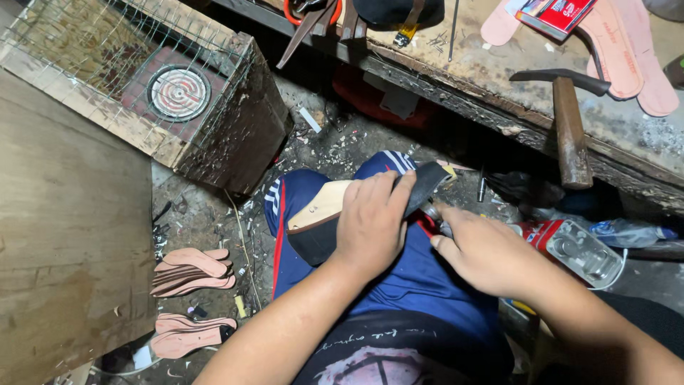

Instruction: The person sits on the floor of a shoe workshop and lasts a shoe upper over a wooden last. They pull and tuck the black fabric upper around the last, grip and stretch the edge with pincers, hammer the sole edge, trim excess material with a blade, then place the finished shoe on a rack.

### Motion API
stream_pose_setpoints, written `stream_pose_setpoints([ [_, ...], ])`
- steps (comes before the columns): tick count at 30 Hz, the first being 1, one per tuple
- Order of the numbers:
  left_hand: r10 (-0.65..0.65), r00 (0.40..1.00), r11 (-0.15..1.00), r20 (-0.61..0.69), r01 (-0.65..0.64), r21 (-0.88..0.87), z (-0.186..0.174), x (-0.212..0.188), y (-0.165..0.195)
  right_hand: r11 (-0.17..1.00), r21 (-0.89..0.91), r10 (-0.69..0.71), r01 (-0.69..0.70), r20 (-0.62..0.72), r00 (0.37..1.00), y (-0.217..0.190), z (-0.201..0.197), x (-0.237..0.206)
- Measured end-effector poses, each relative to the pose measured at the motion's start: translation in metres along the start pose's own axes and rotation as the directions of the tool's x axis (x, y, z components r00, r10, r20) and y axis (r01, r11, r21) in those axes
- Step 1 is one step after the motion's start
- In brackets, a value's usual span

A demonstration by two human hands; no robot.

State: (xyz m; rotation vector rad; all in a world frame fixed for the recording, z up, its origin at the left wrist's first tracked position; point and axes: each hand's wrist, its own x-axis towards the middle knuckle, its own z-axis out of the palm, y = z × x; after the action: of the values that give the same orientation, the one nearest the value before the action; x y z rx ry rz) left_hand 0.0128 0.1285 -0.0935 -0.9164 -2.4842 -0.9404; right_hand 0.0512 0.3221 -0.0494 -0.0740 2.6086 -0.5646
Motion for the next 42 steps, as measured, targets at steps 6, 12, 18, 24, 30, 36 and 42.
stream_pose_setpoints([
  [6,-0.001,1.000,1.000,-0.006,0.001,-0.018,0.003,0.002,-0.004,1.000,-0.023,-0.019,0.017,-0.118,0.993,0.004,0.016,0.003],
  [12,-0.353,0.876,0.869,0.328,0.437,-0.233,-0.002,0.032,-0.051,0.984,0.004,-0.150,0.179,-0.531,0.834,0.000,0.053,0.061],
  [18,-0.004,0.991,0.898,0.132,0.062,-0.435,0.004,0.024,-0.078,0.981,0.119,-0.089,0.154,-0.431,0.898,0.009,0.050,0.085],
  [24,-0.032,0.988,0.953,0.154,0.077,-0.294,0.014,0.007,-0.068,0.894,0.446,-0.063,0.050,0.016,0.998,0.006,0.020,0.062],
  [30,-0.016,0.993,0.975,0.117,0.042,-0.219,0.011,0.005,-0.056,0.996,0.010,-0.086,0.089,-0.182,0.980,-0.005,0.016,0.046],
  [36,-0.054,0.981,0.965,0.187,0.099,-0.242,0.007,0.008,-0.059,0.996,-0.077,-0.050,0.041,-0.131,0.990,-0.009,0.016,0.036],
  [42,-0.021,0.974,0.946,0.227,0.093,-0.311,0.006,0.008,-0.066,0.997,-0.082,-0.008,-0.007,-0.184,0.983,-0.007,0.029,0.026],
])
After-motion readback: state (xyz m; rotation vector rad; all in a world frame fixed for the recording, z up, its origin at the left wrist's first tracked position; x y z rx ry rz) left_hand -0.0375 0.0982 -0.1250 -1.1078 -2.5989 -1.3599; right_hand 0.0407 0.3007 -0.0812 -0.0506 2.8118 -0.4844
